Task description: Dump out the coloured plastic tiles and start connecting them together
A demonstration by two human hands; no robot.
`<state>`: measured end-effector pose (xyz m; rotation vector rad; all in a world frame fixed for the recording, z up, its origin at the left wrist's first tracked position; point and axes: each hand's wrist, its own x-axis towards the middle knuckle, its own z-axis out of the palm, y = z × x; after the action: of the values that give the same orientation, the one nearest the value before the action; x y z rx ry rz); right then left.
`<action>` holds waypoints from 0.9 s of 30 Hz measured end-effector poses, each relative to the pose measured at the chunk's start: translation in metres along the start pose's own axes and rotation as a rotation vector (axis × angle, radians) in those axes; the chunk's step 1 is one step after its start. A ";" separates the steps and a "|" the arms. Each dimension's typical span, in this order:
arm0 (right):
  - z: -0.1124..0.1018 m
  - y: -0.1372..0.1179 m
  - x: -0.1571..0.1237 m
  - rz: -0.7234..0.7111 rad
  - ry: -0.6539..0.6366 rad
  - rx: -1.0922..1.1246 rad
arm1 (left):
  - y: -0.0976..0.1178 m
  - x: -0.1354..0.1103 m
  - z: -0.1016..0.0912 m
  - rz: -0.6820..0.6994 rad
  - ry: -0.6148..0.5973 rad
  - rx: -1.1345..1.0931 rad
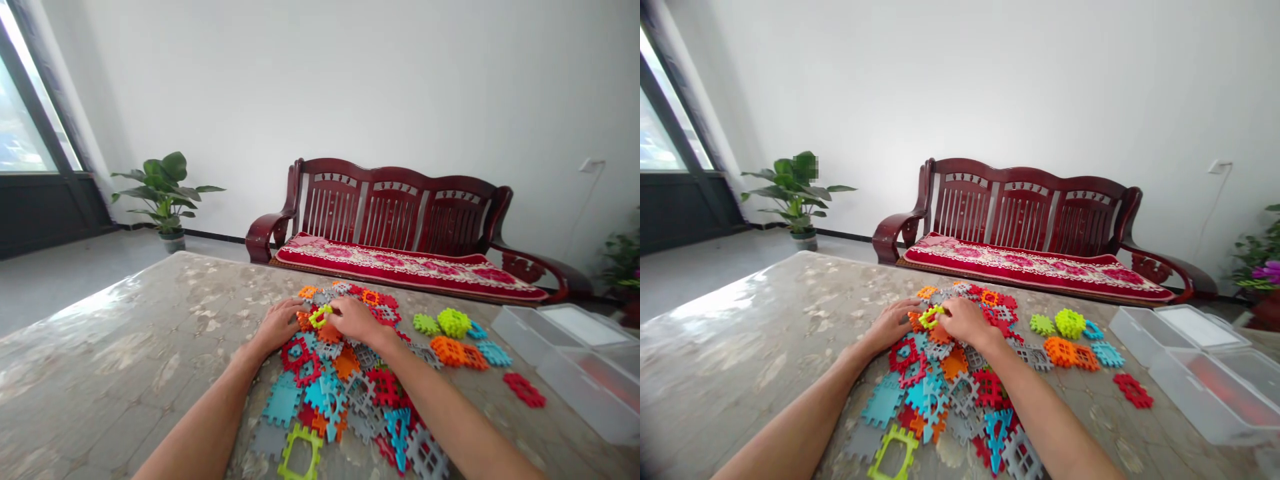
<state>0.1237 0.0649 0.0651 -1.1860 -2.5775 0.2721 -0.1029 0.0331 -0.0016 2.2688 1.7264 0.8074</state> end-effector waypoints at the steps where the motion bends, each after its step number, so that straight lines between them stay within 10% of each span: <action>1: -0.003 0.006 -0.002 0.053 -0.032 0.049 | -0.001 0.001 0.000 0.001 0.004 -0.008; 9: -0.031 0.050 -0.031 0.235 -0.048 0.059 | -0.011 0.003 0.004 0.015 0.018 -0.038; 17: -0.020 0.049 -0.030 -0.242 -0.095 0.024 | -0.008 0.002 0.003 0.001 0.003 -0.034; 27: -0.016 0.031 -0.029 -0.248 -0.166 -0.128 | -0.014 0.003 0.006 0.009 0.013 -0.004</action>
<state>0.1691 0.0635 0.0657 -0.9035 -2.8906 0.1586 -0.1107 0.0409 -0.0121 2.2751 1.7198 0.8284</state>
